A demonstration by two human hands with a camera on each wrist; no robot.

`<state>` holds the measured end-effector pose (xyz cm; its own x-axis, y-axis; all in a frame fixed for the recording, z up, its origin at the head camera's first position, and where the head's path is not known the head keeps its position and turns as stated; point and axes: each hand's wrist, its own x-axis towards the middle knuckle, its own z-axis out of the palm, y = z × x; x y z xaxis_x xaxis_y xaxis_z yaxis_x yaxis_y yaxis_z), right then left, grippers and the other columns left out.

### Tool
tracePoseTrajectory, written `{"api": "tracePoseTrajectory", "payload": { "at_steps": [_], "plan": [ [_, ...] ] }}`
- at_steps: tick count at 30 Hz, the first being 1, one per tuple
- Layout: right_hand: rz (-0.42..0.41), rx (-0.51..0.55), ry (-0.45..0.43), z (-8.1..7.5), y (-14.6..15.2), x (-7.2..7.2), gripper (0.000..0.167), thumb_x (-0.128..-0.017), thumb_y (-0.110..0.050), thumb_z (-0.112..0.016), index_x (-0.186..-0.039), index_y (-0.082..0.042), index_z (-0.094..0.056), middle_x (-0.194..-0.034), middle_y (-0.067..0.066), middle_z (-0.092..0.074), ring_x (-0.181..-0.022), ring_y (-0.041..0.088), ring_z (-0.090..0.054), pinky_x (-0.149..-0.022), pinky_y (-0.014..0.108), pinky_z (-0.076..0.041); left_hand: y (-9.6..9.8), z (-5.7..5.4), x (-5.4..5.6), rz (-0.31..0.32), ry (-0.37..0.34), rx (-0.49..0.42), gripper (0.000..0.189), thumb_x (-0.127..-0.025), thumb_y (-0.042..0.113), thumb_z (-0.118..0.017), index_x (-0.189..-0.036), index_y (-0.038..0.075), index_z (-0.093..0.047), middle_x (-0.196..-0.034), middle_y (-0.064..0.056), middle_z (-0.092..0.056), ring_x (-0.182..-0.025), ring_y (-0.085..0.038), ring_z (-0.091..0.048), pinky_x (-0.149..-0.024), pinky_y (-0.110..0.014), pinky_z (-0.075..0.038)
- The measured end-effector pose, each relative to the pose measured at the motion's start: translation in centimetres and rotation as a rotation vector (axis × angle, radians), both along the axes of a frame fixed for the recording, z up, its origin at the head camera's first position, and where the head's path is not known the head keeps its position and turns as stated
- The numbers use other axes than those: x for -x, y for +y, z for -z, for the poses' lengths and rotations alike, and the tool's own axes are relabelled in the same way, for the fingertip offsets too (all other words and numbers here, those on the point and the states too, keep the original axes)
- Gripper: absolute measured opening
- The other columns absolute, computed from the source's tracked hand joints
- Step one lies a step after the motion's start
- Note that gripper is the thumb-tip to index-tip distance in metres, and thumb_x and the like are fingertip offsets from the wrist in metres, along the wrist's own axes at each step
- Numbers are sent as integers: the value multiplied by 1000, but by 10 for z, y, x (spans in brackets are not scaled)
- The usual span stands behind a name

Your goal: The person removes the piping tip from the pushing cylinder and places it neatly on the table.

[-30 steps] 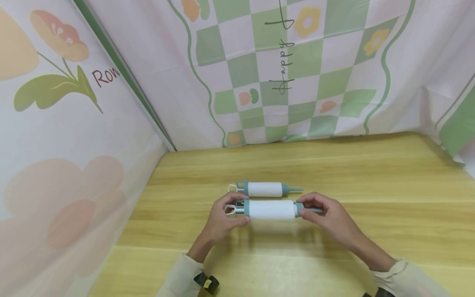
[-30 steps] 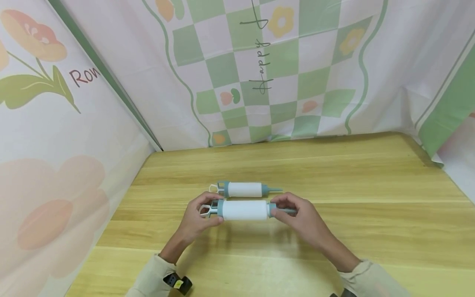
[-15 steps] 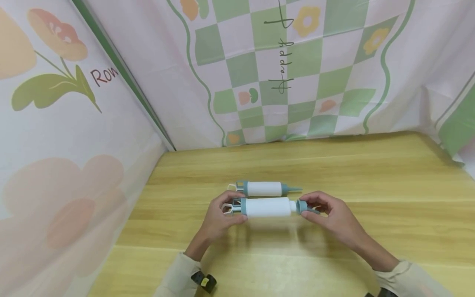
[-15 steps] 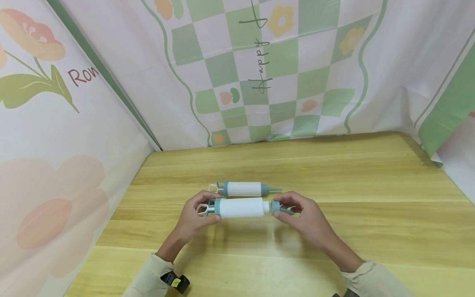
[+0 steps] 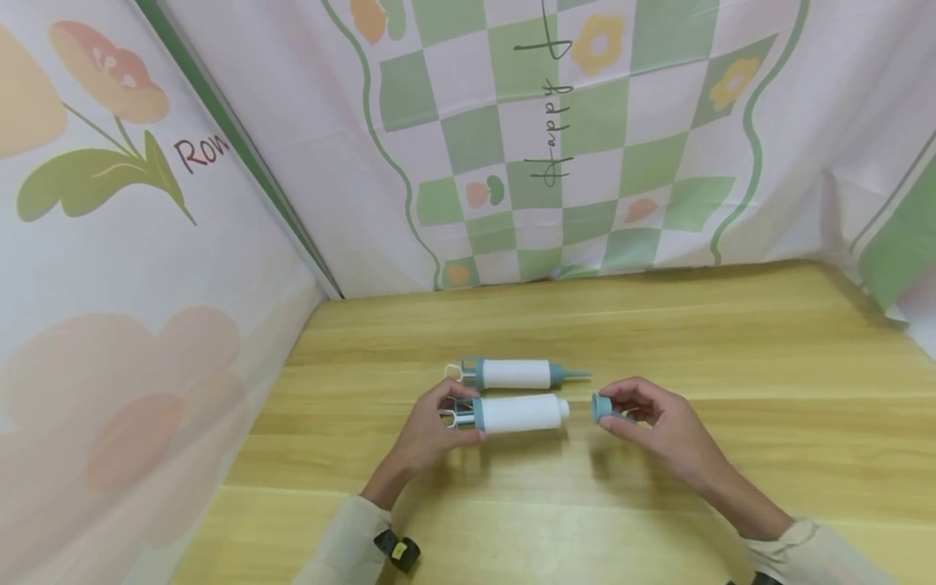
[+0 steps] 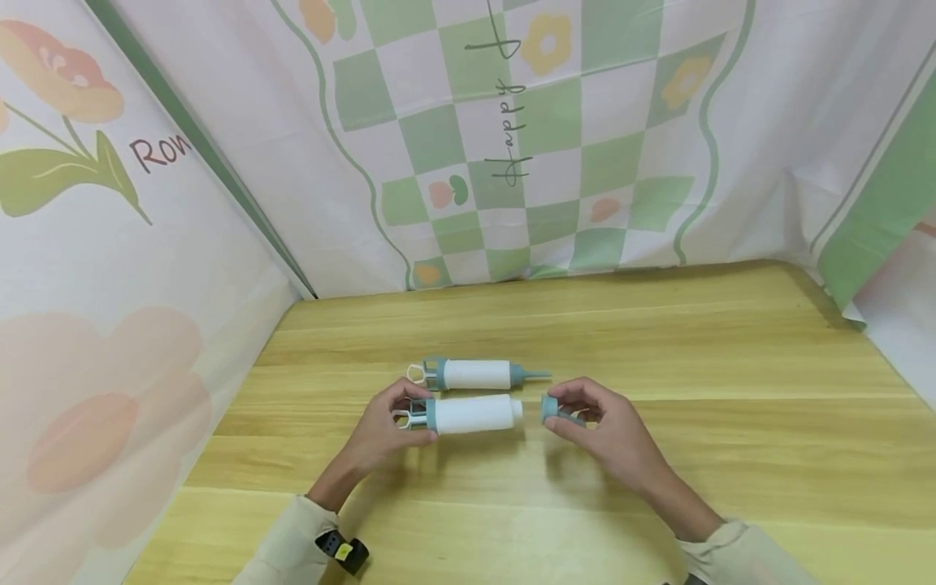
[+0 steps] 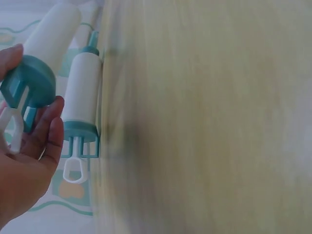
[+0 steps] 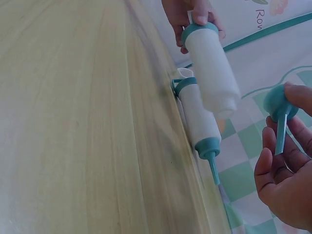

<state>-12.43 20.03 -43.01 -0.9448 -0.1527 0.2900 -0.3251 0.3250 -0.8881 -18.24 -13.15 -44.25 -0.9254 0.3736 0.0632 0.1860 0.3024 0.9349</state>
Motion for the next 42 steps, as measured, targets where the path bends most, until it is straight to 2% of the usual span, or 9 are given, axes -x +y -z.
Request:
{"api": "tracePoseTrajectory", "payload": {
  "at_steps": [5, 10, 12, 17, 28, 34, 42],
  "plan": [
    [-7, 10, -5, 0, 1, -1, 23, -93, -8, -72, -114, -3, -64, -101, 7, -67, -89, 17, -62, -76, 24, -53, 4, 0, 3, 15, -31, 61, 48, -72, 1, -87, -113, 10, -62, -113, -5, -62, -99, -27, -59, -83, -40, -51],
    [-12, 16, -8, 0, 2, -2, 23, -93, -8, -72, -114, -4, -64, -102, 7, -67, -89, 17, -62, -76, 25, -53, 10, -18, -4, 37, -31, 79, 45, -71, -5, -84, -108, 5, -60, -108, -9, -63, -94, -28, -60, -79, -39, -51],
    [-8, 18, -6, 1, 3, -2, 24, -92, -8, -72, -114, -3, -64, -102, 7, -68, -88, 17, -62, -76, 25, -54, 10, -15, -2, 43, -26, 79, 44, -71, -4, -85, -107, 5, -60, -107, -9, -63, -93, -27, -60, -79, -39, -51],
    [0, 21, -8, 3, 4, -1, 24, -91, -8, -73, -112, -2, -64, -101, 7, -69, -86, 16, -63, -74, 25, -54, 6, 8, 8, 50, -24, 86, 47, -70, 2, -88, -109, 11, -62, -107, -4, -64, -93, -24, -61, -80, -39, -52],
    [14, 6, -20, 4, 4, -1, 23, -90, -10, -75, -111, -4, -65, -99, 5, -68, -86, 16, -63, -74, 26, -55, 4, 9, 7, 64, 16, 160, 48, -71, 4, -88, -111, 12, -63, -113, -3, -67, -102, -24, -62, -88, -42, -51],
    [13, 23, 0, 5, 4, -3, 24, -90, -5, -74, -112, -2, -65, -99, 5, -70, -86, 15, -64, -74, 24, -54, 3, 12, 8, 73, 52, 213, 50, -72, 4, -87, -114, 13, -63, -115, -2, -67, -104, -22, -62, -91, -43, -51],
    [18, 32, 1, 6, 4, -3, 26, -89, -2, -74, -112, -2, -65, -99, 5, -70, -86, 14, -64, -72, 24, -54, 4, 12, 6, 80, 59, 280, 50, -74, 5, -86, -116, 13, -62, -120, -4, -65, -108, -23, -61, -94, -42, -51]
  ]
}}
